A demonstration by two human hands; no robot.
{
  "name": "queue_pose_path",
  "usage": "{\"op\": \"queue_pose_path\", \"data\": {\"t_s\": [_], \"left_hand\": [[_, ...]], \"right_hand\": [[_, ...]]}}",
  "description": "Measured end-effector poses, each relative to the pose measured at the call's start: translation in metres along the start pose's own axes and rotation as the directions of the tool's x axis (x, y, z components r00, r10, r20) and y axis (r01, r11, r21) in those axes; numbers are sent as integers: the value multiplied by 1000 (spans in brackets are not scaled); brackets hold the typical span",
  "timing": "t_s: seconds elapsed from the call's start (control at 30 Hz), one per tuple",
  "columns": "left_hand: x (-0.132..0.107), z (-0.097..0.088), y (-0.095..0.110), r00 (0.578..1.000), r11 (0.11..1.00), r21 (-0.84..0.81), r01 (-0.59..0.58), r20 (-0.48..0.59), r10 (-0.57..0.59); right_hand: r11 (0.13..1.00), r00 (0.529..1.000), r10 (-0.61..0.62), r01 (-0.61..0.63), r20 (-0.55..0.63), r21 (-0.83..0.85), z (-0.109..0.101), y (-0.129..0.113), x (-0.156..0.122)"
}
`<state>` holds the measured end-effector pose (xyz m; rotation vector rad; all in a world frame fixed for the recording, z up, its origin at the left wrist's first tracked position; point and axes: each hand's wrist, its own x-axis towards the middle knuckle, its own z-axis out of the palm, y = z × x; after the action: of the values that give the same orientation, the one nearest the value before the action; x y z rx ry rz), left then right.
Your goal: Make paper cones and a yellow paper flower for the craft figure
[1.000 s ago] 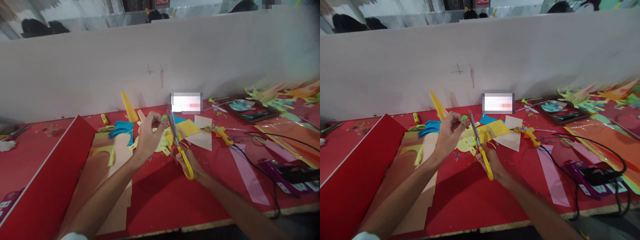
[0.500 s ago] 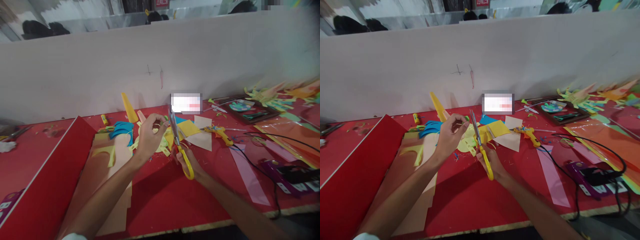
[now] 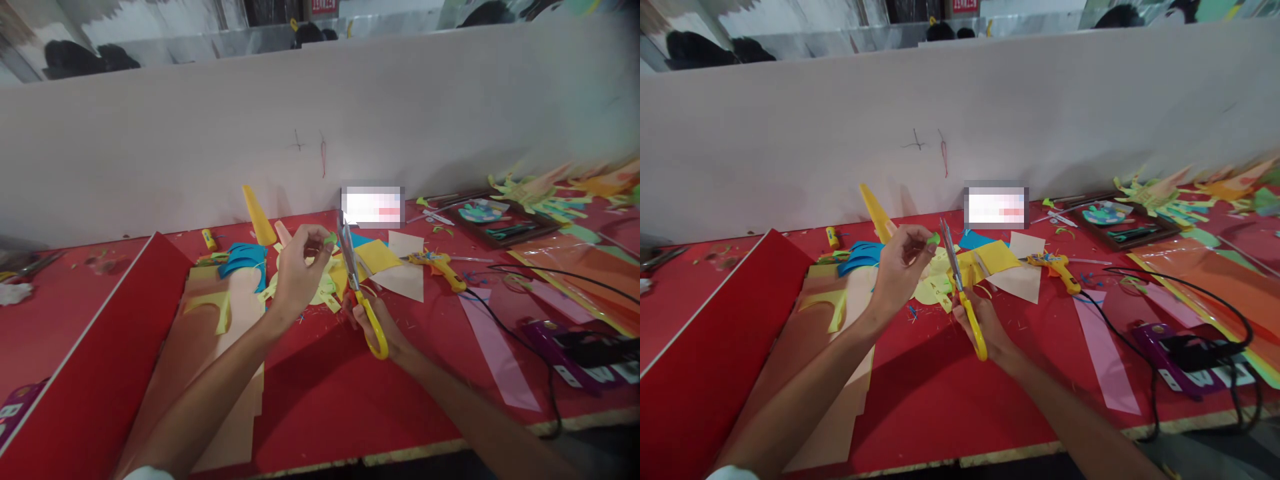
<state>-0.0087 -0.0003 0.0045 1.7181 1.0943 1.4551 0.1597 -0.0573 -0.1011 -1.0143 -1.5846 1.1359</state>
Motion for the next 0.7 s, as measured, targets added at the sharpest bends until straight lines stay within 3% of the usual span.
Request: {"op": "queue_pose_path", "data": {"t_s": [0.3, 0.6, 0.7], "left_hand": [[-1, 0, 1, 1000, 1000, -4, 7, -24, -7], [0, -2, 2, 998, 995, 79, -53, -16, 54], [1, -3, 3, 1000, 997, 80, -23, -17, 25]], "right_hand": [[997, 998, 68, -68, 7, 29, 1, 9, 1], [999, 999, 52, -52, -6, 11, 1, 11, 0], [999, 999, 43, -43, 0, 23, 1, 11, -1]]}}
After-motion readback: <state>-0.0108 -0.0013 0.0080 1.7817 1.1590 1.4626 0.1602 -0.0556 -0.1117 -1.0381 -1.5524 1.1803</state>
